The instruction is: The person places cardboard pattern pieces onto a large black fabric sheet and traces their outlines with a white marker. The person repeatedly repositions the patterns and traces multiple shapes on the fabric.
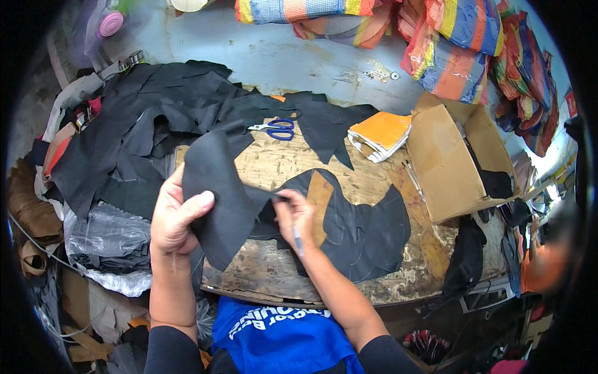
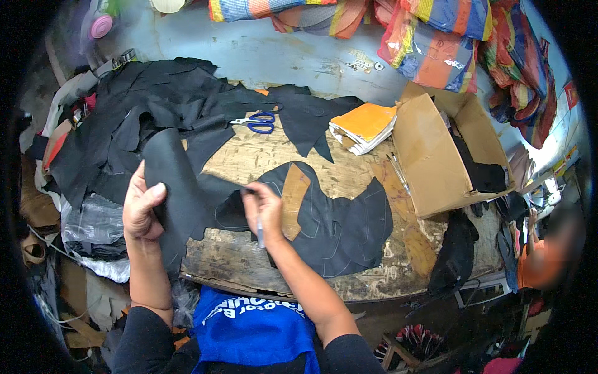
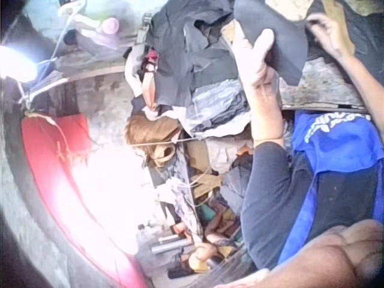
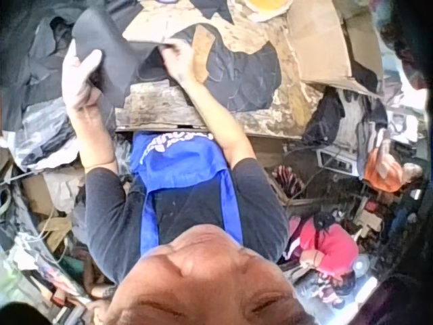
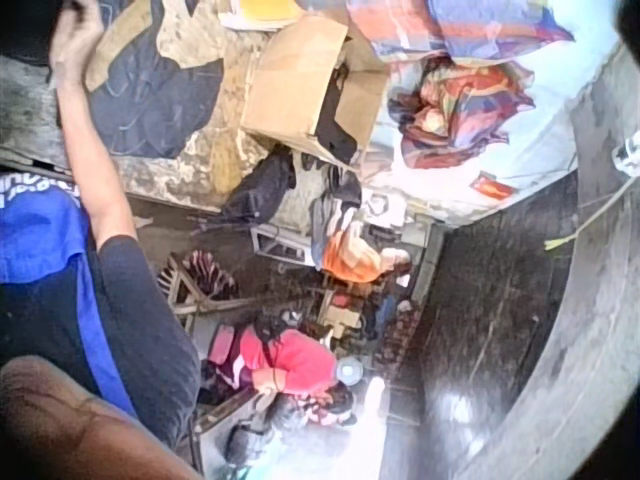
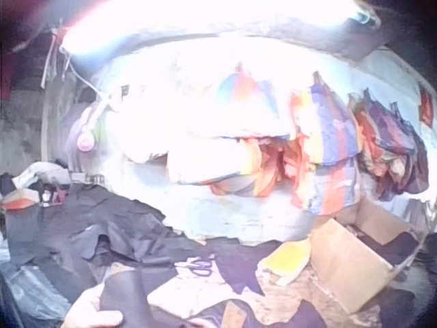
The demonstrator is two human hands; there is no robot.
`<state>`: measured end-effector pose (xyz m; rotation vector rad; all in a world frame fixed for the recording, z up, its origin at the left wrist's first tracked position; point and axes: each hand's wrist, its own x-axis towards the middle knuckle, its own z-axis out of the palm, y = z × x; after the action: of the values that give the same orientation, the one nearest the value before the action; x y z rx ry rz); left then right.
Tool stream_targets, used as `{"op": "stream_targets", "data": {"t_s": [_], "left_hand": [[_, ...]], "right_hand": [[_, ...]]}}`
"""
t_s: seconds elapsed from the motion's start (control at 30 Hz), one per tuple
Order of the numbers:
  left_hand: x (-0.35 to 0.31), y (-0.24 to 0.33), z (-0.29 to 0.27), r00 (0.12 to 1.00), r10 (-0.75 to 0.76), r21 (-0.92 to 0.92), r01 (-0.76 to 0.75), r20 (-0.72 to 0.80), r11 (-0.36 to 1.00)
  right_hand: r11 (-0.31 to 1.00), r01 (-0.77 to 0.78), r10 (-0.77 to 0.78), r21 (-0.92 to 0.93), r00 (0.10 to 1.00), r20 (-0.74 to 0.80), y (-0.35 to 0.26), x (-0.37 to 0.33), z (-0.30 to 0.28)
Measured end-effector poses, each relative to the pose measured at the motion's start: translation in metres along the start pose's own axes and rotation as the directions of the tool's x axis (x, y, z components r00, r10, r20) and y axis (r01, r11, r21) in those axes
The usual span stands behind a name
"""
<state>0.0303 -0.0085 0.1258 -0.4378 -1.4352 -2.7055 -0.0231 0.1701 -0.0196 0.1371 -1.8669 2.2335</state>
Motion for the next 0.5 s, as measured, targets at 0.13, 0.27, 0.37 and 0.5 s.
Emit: {"op": "stream_targets", "data": {"t_s": [0.13, 0.27, 0.37, 0.5], "left_hand": [[-0.019, 0.011, -0.022, 0.972, 0.153, 0.077, -0.141, -0.179, 0.987], [-0.047, -0.016, -0.051, 0.971, -0.044, 0.189, 0.090, -0.237, 0.978], [-0.066, -0.057, -0.075, 0.915, -0.217, 0.324, 0.331, -0.340, 0.886], [-0.089, -0.089, -0.102, 0.893, -0.216, 0.635, 0.435, -0.394, 0.638]], "right_hand": [[0.775, 0.466, -0.582, -0.427, 0.790, -0.193, -0.072, 0.004, -0.064], [0.325, 0.541, -0.655, -0.776, 0.720, 0.228, -0.113, -0.043, -0.122], [0.411, 0.384, -0.266, -0.827, 0.918, 0.294, -0.101, -0.080, -0.148], [0.501, -0.103, -0.088, -0.859, 0.982, -0.169, -0.072, -0.099, -0.176]]}}
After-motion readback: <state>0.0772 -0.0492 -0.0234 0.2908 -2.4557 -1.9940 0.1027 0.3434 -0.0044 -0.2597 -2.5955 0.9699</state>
